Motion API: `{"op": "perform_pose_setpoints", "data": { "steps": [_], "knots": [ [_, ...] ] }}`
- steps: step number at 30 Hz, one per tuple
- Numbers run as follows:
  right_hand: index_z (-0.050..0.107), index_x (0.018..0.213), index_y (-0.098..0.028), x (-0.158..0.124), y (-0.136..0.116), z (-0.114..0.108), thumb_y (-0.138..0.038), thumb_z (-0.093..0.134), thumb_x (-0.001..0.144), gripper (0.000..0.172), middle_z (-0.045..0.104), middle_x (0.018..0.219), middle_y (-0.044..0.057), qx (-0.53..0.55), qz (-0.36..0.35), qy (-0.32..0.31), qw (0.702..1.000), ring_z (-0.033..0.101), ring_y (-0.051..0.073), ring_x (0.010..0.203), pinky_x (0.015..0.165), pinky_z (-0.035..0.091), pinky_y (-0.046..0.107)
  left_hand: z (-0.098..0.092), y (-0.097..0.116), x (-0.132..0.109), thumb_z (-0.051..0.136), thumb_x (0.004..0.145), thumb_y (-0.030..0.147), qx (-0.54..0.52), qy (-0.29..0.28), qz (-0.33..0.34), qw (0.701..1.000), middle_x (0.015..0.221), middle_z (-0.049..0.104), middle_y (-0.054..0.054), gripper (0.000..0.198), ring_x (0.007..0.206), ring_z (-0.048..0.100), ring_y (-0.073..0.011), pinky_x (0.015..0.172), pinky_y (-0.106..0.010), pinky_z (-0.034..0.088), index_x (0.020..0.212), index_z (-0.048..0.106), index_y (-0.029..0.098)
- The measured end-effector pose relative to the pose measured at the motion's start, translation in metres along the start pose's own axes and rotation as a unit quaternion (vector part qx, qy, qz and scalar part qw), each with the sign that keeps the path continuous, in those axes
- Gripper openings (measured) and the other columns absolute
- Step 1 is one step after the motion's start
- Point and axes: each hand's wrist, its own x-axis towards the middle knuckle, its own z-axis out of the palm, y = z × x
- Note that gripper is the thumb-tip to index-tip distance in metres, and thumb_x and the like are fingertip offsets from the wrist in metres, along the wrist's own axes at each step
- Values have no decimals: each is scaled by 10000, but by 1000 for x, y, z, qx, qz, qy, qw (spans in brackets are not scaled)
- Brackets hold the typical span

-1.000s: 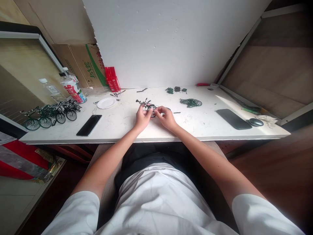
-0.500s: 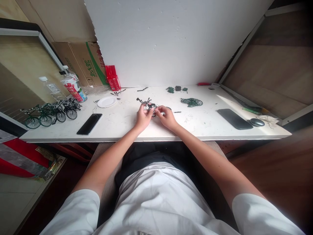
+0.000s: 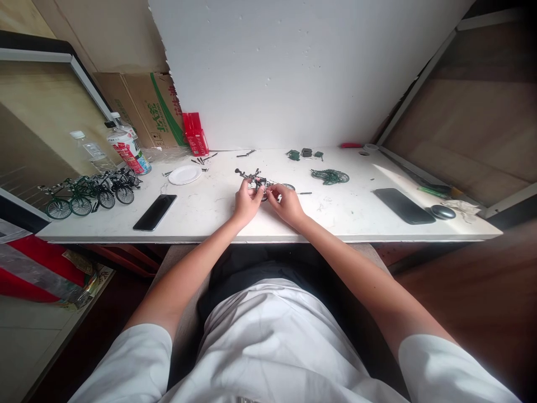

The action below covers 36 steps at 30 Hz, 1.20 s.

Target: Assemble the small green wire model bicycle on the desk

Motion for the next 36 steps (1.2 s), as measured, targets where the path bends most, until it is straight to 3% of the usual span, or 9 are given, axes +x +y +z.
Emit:
{"op": "perform_pose_setpoints", "data": {
  "steps": [5,21,23,29,36],
  "knots": [
    [778,1059,-217,-1,-1,-1,-380,595,1057,245,808,896,84,-26,8,-10,1000,724,258,800,791,511,380,-1,2,-1,778,959,592,5,-2,3,1000,910,845,-71,565,835,849,-230,732,-323,697,1325,576,212],
    [768,1028,-203,6,-3,-10,-366,616,1058,225,816,962,91,41,34,-42,998,733,250,848,803,537,373,-3,-7,4,797,949,550,38,27,18,999,964,847,-93,529,860,847,-238,803,-335,677,1296,598,204],
    [795,1037,-203,10,2,-20,-346,648,1047,206,820,990,92,31,20,-66,997,730,250,866,810,537,373,-4,-9,4,782,954,581,39,29,21,999,924,837,-85,550,861,845,-246,792,-340,672,1309,596,205],
    [888,974,-254,15,16,-49,-289,792,953,104,832,1006,82,-21,-18,-221,975,713,262,873,783,523,377,-5,-11,5,742,973,619,47,24,29,998,866,822,-63,561,871,845,-256,754,-327,653,1342,588,226],
    [886,927,-251,11,15,-39,-224,786,945,105,816,992,99,-59,-50,-221,972,702,284,897,789,516,386,-5,-9,4,759,962,609,44,21,31,998,856,822,-42,527,830,837,-235,754,-318,647,1313,612,245]
  ]
}}
